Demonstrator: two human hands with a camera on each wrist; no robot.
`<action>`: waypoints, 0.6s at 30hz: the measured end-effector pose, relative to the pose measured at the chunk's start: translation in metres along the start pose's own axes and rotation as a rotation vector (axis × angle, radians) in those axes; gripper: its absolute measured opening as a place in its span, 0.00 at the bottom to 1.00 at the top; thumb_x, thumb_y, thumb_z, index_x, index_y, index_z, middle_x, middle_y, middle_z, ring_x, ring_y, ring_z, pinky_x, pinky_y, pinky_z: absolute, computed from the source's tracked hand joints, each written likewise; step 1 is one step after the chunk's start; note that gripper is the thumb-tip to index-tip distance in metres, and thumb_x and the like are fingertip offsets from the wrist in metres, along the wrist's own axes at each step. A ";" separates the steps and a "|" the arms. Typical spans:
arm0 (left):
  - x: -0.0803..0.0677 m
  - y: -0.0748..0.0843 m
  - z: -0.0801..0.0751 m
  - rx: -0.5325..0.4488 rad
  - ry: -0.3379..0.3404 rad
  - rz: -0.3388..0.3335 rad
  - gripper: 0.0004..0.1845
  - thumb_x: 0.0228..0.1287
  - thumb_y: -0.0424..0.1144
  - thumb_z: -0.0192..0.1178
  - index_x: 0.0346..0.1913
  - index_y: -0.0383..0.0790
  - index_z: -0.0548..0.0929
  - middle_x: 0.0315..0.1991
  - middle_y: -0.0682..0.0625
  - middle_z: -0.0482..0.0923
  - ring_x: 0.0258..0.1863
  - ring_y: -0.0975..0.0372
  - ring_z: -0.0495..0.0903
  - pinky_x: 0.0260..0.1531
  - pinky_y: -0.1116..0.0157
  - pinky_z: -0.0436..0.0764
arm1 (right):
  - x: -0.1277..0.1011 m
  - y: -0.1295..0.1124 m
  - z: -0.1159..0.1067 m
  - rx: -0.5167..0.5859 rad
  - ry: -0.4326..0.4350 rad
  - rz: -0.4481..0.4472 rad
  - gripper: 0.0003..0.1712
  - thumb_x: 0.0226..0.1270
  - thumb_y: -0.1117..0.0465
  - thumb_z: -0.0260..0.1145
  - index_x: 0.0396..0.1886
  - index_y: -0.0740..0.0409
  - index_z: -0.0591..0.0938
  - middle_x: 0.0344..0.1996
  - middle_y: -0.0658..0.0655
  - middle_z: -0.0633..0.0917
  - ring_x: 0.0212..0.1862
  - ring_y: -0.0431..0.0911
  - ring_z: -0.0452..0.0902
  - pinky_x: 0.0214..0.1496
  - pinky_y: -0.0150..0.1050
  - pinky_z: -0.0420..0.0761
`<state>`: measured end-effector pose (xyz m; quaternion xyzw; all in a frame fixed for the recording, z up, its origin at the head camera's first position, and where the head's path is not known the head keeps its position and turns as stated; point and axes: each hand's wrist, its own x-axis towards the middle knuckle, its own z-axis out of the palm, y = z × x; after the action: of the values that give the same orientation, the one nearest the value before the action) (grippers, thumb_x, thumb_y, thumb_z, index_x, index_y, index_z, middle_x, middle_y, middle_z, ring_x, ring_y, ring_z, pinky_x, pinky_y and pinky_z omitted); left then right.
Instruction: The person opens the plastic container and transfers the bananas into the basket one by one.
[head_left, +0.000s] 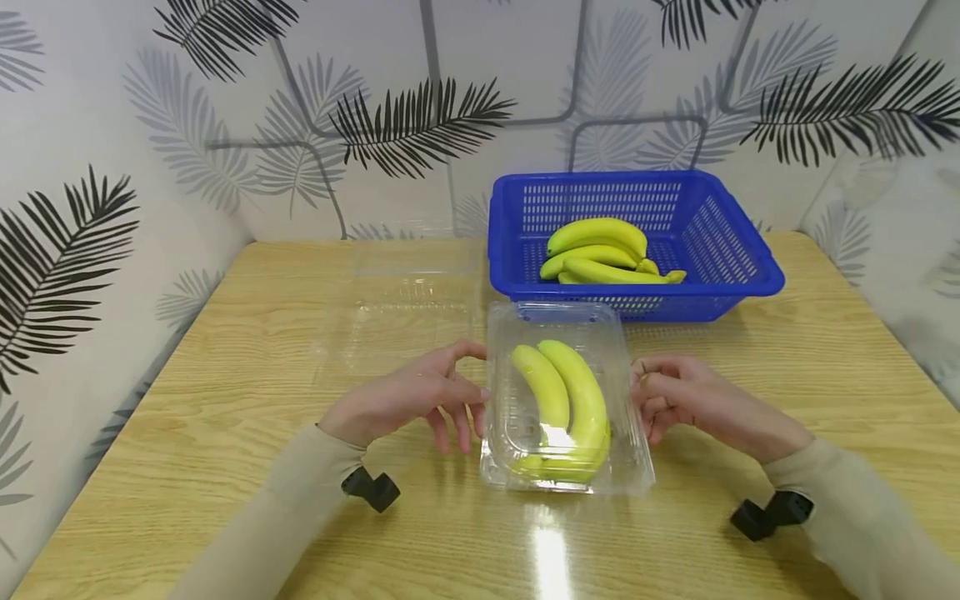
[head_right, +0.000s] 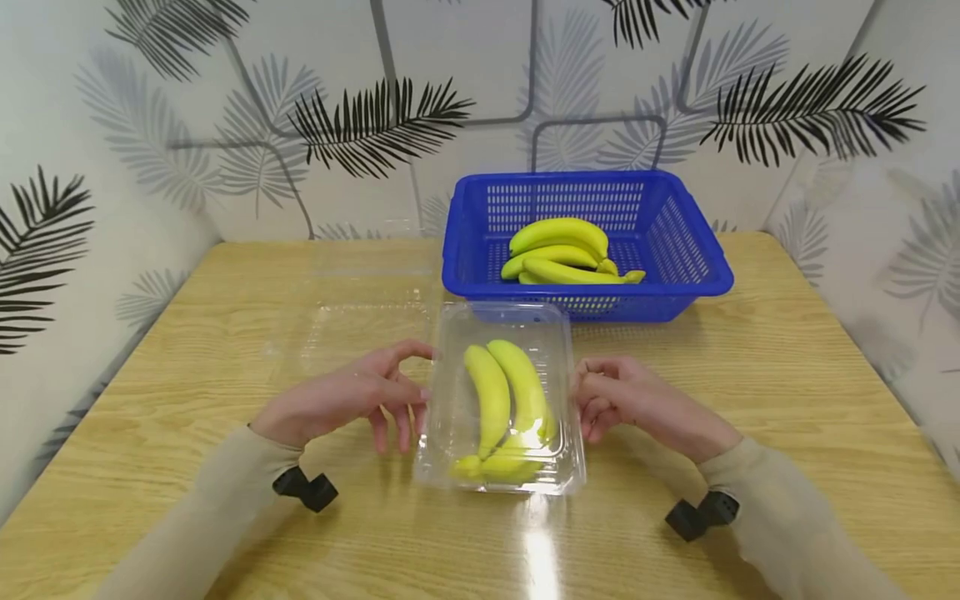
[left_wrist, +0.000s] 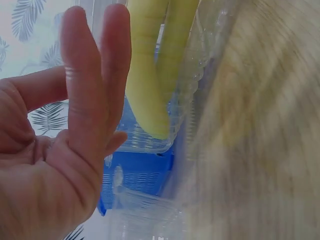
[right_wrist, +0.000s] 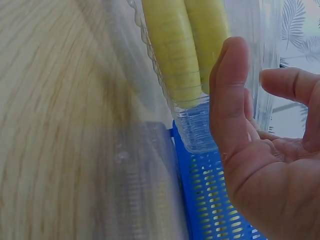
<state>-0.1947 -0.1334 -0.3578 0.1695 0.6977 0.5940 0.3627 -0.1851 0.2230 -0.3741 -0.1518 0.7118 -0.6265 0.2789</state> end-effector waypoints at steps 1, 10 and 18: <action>0.002 -0.002 0.000 -0.004 0.003 0.001 0.30 0.71 0.35 0.55 0.71 0.46 0.56 0.37 0.25 0.79 0.27 0.45 0.84 0.22 0.53 0.84 | 0.001 0.001 -0.001 -0.003 0.003 0.005 0.04 0.71 0.66 0.52 0.39 0.65 0.71 0.24 0.59 0.80 0.28 0.46 0.80 0.31 0.42 0.85; 0.014 -0.013 -0.001 -0.044 0.029 0.013 0.28 0.74 0.33 0.47 0.73 0.44 0.54 0.33 0.33 0.81 0.26 0.48 0.84 0.27 0.53 0.85 | 0.006 0.010 -0.006 -0.067 0.040 0.017 0.08 0.72 0.65 0.52 0.42 0.69 0.71 0.26 0.61 0.81 0.27 0.48 0.81 0.31 0.44 0.86; 0.019 -0.016 0.003 -0.016 0.072 0.035 0.31 0.70 0.30 0.52 0.72 0.42 0.54 0.31 0.34 0.82 0.25 0.47 0.85 0.26 0.53 0.86 | 0.002 0.001 -0.002 -0.305 0.156 0.017 0.13 0.72 0.61 0.59 0.44 0.70 0.74 0.25 0.63 0.82 0.27 0.51 0.82 0.32 0.48 0.86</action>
<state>-0.2021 -0.1229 -0.3791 0.1572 0.7024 0.6118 0.3282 -0.1879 0.2242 -0.3757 -0.1371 0.8193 -0.5188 0.2019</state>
